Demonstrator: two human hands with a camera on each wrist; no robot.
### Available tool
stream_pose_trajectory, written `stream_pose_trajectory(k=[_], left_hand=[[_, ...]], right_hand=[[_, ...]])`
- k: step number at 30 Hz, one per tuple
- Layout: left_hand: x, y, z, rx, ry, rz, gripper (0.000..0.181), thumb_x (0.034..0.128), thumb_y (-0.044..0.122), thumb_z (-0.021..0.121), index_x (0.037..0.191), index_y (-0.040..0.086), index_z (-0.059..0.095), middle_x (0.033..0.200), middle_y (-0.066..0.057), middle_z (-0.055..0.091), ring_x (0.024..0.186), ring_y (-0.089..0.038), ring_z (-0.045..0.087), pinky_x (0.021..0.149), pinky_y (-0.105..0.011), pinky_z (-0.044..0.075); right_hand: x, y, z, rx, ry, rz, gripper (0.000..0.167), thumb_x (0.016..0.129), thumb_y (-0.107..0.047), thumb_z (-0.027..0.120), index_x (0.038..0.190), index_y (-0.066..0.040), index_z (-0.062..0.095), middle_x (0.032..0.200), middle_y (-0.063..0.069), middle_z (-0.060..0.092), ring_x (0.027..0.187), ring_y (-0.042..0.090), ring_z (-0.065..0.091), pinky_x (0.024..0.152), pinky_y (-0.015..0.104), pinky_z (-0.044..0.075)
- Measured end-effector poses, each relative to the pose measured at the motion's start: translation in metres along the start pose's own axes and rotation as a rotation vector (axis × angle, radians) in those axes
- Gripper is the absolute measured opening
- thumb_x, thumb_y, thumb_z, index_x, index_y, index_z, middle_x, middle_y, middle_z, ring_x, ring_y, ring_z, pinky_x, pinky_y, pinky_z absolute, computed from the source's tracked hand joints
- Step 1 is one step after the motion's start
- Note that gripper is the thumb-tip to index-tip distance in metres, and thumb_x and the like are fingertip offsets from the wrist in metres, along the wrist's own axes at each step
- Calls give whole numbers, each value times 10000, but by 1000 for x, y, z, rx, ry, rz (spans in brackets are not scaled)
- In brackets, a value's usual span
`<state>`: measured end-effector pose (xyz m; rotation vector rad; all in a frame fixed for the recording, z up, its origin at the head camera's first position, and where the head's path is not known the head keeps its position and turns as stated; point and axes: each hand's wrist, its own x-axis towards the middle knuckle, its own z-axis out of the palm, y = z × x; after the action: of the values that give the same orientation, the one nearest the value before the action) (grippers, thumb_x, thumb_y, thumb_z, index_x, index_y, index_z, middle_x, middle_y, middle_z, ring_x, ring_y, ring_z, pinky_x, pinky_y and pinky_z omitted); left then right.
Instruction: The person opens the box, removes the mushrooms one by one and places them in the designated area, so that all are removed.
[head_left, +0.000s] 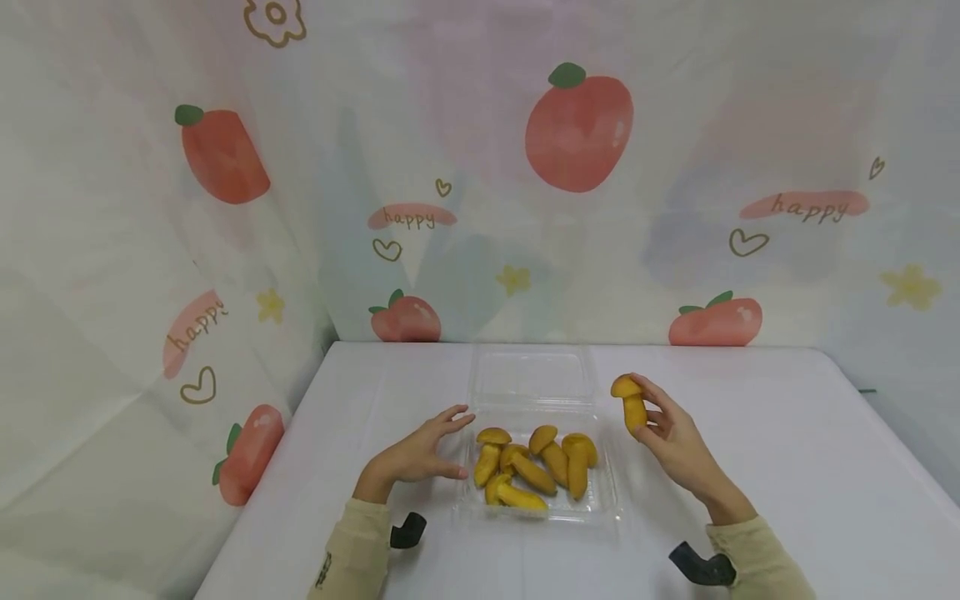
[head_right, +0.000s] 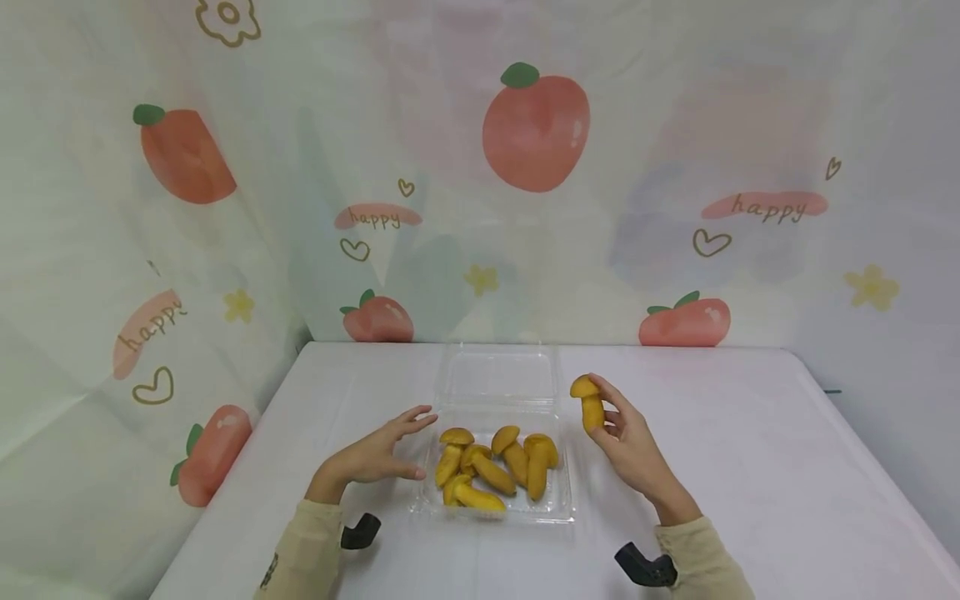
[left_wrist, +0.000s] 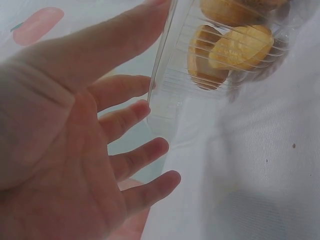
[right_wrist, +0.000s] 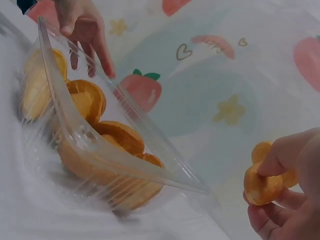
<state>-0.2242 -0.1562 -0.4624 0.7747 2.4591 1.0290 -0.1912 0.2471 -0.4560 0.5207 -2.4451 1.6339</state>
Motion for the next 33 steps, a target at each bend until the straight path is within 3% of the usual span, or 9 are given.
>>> stream_pose_trajectory(k=[2, 7, 12, 16, 19, 22, 29, 33], left_hand=[[0, 0, 0, 3, 1, 0, 860, 875, 226, 803, 1583, 78, 337, 1693, -165, 182, 1544, -442, 192, 1191, -693, 239], [1, 0, -1, 4, -1, -3, 861, 876, 233, 801, 1581, 68, 335, 1695, -166, 182, 1545, -448, 189, 1194, -697, 226], [1, 0, -1, 6, 4, -5, 865, 871, 231, 806, 1580, 65, 338, 1693, -171, 188, 1545, -449, 191, 1192, -699, 226], [0, 1, -1, 6, 8, 1, 866, 869, 218, 808, 1577, 51, 337, 1690, -179, 194, 1543, -455, 190, 1192, -699, 226], [-1, 2, -1, 5, 10, 3, 864, 870, 209, 807, 1576, 44, 336, 1686, -187, 198, 1540, -462, 188, 1190, -701, 225], [-1, 3, -1, 7, 10, 5, 861, 872, 202, 805, 1575, 38, 335, 1684, -191, 201, 1537, -468, 188, 1188, -704, 227], [-1, 3, -2, 16, 8, 2, 863, 873, 211, 804, 1576, 41, 333, 1685, -186, 203, 1535, -468, 195, 1186, -703, 232], [-1, 2, 0, 16, 14, 0, 864, 870, 214, 808, 1576, 50, 338, 1685, -178, 210, 1533, -466, 202, 1186, -700, 237]], right_hand=[[0, 3, -3, -41, 7, 9, 680, 955, 85, 571, 1571, -22, 306, 1440, 276, 435, 1058, 43, 610, 820, 98, 527], [1, 11, -9, -135, 33, 26, 718, 930, 72, 644, 1565, -16, 320, 1425, 307, 441, 1098, 311, 641, 818, 68, 512], [0, 20, -13, -179, 27, 50, 724, 911, 87, 661, 1548, 29, 321, 1373, 322, 460, 1044, 311, 664, 800, 63, 508], [-1, 26, -12, -212, 13, 109, 722, 908, 79, 668, 1541, 40, 324, 1365, 333, 465, 1023, 400, 666, 793, 79, 508], [-2, 31, -12, -247, -3, 162, 732, 901, 64, 685, 1539, 42, 326, 1376, 343, 466, 1059, 472, 648, 824, 175, 561], [-2, 38, -11, -271, -17, 192, 736, 893, 65, 692, 1535, 44, 332, 1377, 340, 476, 1073, 472, 642, 843, 244, 582], [-4, 50, -6, -249, -41, 212, 729, 881, 88, 669, 1531, 42, 341, 1382, 357, 474, 1090, 477, 631, 787, 149, 536], [-6, 50, -2, -295, -56, 265, 720, 893, 50, 663, 1541, -1, 351, 1403, 322, 478, 1040, 370, 599, 728, 146, 480]])
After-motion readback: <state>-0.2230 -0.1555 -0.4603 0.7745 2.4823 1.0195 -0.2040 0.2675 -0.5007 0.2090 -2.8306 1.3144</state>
